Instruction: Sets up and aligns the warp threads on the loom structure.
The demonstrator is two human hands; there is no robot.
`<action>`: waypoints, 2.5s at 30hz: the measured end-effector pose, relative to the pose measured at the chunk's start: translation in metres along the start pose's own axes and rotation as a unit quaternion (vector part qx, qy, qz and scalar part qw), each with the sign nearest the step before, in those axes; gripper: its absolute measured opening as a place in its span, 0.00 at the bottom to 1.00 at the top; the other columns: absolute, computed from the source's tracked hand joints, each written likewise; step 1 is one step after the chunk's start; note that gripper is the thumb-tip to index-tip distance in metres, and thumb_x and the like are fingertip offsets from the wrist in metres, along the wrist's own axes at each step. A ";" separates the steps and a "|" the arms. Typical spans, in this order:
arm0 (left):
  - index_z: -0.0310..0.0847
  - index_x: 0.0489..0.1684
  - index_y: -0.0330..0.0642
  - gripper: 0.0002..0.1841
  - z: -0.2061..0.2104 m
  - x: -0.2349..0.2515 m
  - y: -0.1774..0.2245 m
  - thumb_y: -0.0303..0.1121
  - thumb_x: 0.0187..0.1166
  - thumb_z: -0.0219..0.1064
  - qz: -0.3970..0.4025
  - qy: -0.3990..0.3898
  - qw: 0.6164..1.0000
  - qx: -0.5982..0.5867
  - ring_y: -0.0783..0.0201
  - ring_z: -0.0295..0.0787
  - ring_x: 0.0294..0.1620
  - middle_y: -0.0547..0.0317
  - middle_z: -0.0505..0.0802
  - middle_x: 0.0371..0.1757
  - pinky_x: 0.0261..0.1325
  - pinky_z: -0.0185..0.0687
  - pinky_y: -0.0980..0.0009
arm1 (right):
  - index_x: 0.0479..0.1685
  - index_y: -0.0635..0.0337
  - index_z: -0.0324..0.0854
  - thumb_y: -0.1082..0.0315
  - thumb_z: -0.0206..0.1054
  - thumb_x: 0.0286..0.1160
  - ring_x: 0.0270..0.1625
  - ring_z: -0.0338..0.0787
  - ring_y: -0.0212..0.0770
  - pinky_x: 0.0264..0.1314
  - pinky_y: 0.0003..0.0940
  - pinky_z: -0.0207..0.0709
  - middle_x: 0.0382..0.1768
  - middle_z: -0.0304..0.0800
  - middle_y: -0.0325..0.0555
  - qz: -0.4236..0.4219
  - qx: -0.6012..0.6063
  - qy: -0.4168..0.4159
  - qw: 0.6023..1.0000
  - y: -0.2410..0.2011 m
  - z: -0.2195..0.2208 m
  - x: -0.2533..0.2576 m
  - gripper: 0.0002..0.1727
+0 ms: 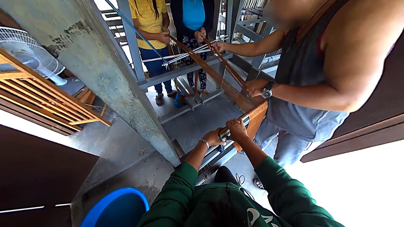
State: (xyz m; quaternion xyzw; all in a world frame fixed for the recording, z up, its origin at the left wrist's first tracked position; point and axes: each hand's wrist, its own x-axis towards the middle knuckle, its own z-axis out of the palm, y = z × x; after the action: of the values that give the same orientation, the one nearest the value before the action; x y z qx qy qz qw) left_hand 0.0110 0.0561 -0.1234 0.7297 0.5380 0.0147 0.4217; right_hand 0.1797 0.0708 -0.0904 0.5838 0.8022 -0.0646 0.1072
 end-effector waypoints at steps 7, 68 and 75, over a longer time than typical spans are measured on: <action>0.55 0.93 0.62 0.50 0.000 -0.001 -0.003 0.50 0.67 0.83 0.002 0.001 1.000 -0.008 0.41 0.86 0.72 0.40 0.87 0.72 0.75 0.77 0.36 | 0.72 0.57 0.77 0.50 0.90 0.40 0.80 0.76 0.56 0.93 0.60 0.45 0.70 0.84 0.53 0.000 -0.005 0.005 1.000 -0.003 0.000 0.001 0.49; 0.42 0.98 0.68 0.58 0.010 0.005 -0.009 0.39 0.66 0.83 0.021 0.026 0.999 -0.012 0.42 0.87 0.68 0.36 0.87 0.70 0.74 0.79 0.40 | 0.59 0.59 0.84 0.61 0.93 0.36 0.69 0.83 0.56 0.84 0.60 0.59 0.57 0.90 0.52 -0.020 0.052 0.112 0.992 0.008 0.021 -0.002 0.40; 0.43 0.98 0.67 0.58 0.010 0.006 -0.010 0.38 0.66 0.84 0.026 0.022 0.999 -0.021 0.45 0.85 0.73 0.38 0.85 0.74 0.77 0.78 0.44 | 0.60 0.59 0.83 0.61 0.92 0.37 0.69 0.83 0.56 0.83 0.58 0.60 0.57 0.89 0.53 -0.025 0.038 0.115 0.992 0.009 0.025 0.001 0.39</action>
State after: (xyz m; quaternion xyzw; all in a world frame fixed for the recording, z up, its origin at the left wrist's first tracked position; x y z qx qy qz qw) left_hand 0.0102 0.0555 -0.1390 0.7339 0.5277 0.0531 0.4243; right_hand 0.1906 0.0689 -0.1149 0.5710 0.8203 -0.0307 -0.0095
